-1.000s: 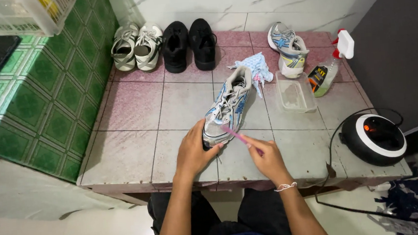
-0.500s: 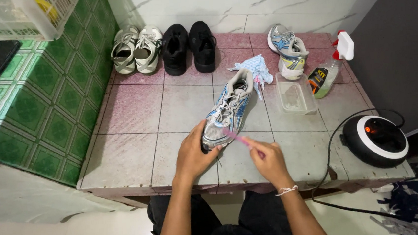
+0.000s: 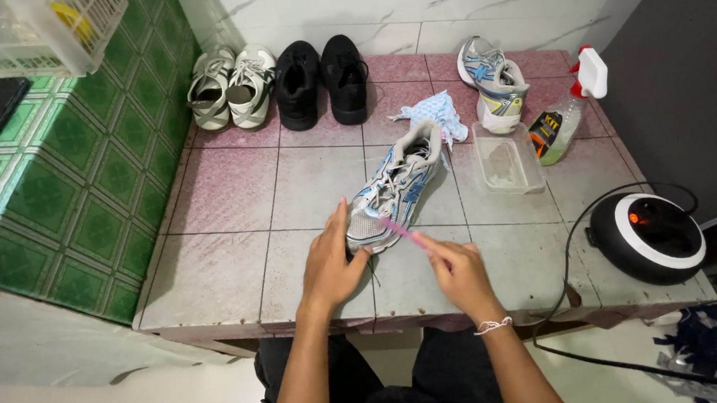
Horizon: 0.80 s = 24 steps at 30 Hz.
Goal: The person cleans a white and blue sneaker using a pink toothbrush. They scrub the upper mesh, the side logo, and the sole area while holding the shoe steady with their left hand. Other shoes and cleaning supplies are visible on the tiled floor nearby.
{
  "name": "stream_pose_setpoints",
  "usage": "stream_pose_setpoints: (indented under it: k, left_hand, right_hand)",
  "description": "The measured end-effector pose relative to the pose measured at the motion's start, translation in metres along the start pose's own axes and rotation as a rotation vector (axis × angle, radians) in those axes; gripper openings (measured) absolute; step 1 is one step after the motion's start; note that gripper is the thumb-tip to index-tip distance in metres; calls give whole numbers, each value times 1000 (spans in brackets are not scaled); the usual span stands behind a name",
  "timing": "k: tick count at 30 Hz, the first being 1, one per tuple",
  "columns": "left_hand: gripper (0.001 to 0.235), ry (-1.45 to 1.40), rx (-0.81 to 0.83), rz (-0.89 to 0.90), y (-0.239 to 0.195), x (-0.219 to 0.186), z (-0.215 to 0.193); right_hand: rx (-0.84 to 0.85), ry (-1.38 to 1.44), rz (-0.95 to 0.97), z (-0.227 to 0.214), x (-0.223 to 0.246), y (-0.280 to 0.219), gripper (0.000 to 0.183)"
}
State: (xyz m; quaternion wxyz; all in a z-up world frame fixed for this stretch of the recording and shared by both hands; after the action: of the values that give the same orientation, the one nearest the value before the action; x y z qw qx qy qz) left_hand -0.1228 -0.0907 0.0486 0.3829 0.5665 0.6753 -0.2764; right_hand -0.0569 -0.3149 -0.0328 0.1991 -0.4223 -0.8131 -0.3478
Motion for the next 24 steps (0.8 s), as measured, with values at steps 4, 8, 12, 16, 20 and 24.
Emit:
stream_pose_setpoints:
  k: [4, 8, 12, 16, 20, 24]
  left_hand:
    - [87, 7, 18, -42, 2, 8, 3]
    - [81, 48, 8, 55, 6, 22, 7]
    - [79, 63, 6, 92, 8, 30, 12]
    - [80, 63, 2, 98, 9, 37, 15]
    - [80, 69, -13, 123, 10, 41, 15]
    - [80, 66, -21, 122, 9, 41, 15]
  right_hand:
    - [64, 54, -26, 0, 0, 0, 41]
    - [54, 50, 2, 1, -4, 0, 40]
    - [27, 59, 34, -1, -1, -1, 37]
    - [79, 94, -21, 4, -5, -2, 38]
    - [24, 50, -29, 2, -1, -2, 37]
    - [-43, 39, -3, -2, -3, 2, 40]
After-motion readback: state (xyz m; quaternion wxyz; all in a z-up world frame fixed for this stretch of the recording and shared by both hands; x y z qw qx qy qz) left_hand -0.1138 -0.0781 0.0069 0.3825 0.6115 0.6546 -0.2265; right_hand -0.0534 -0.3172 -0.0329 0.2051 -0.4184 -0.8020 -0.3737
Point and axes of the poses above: each hand's wrist, its own y-axis towards the middle knuckle, its own z-axis out of the palm, x = y × z, the point moved 2 cm from there along y, towards the middle knuckle
